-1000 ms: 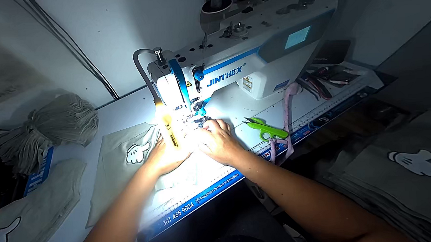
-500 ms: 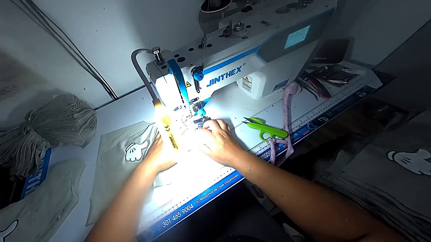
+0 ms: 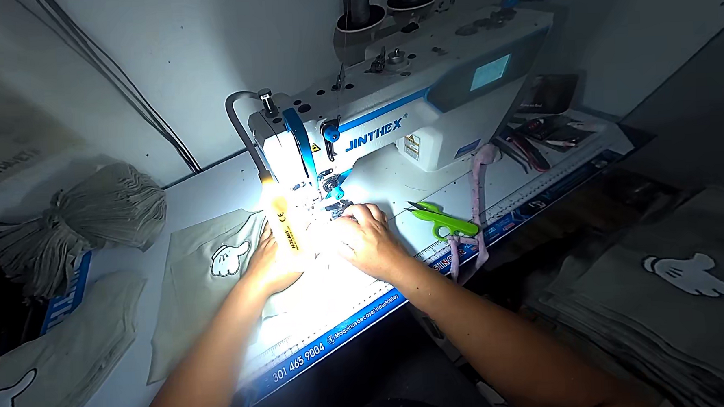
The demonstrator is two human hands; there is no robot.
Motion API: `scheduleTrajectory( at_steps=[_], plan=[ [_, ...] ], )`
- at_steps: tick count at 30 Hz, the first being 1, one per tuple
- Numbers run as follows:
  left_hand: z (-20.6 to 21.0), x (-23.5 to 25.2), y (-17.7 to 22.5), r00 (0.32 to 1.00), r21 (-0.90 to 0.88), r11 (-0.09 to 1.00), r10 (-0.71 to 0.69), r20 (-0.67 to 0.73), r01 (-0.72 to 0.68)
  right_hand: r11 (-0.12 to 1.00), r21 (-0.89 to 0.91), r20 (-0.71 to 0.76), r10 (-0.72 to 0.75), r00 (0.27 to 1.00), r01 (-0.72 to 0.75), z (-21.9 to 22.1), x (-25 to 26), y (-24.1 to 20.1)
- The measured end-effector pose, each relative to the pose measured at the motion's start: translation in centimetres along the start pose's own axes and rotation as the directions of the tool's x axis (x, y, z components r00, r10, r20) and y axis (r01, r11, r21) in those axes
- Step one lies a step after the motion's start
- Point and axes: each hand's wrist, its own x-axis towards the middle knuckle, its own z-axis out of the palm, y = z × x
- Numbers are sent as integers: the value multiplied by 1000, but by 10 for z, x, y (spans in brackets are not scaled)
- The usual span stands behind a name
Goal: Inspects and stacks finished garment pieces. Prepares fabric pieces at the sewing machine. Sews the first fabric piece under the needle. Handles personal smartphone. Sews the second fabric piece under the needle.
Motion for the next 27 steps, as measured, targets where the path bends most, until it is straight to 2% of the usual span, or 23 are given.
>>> scheduleTrajectory(
  at_steps=[6,8,16,19,23,25,27],
  plan=[
    [6,-10,28,985,48,984,-174,5,174,999,41,-82,12,997,-9,1,-2,3],
    [0,-12,33,973,55,974,-225,61,221,999,45,-76,17,997,-14,2,-1,4],
    [-3,-14,33,956,32,960,-280,83,278,996,90,-90,27,996,-19,1,-3,6],
    [-8,-21,38,925,65,931,-365,106,360,995,94,-75,45,996,-38,0,-4,6],
    [-27,-28,49,846,156,867,-496,195,473,996,86,-83,27,996,-20,1,-4,8],
    [-34,-34,45,871,123,873,-483,93,471,996,83,-86,20,996,-13,2,-4,8],
    [-43,-42,39,933,102,927,-358,-36,360,996,91,-101,14,995,-5,2,-3,8]
  ],
)
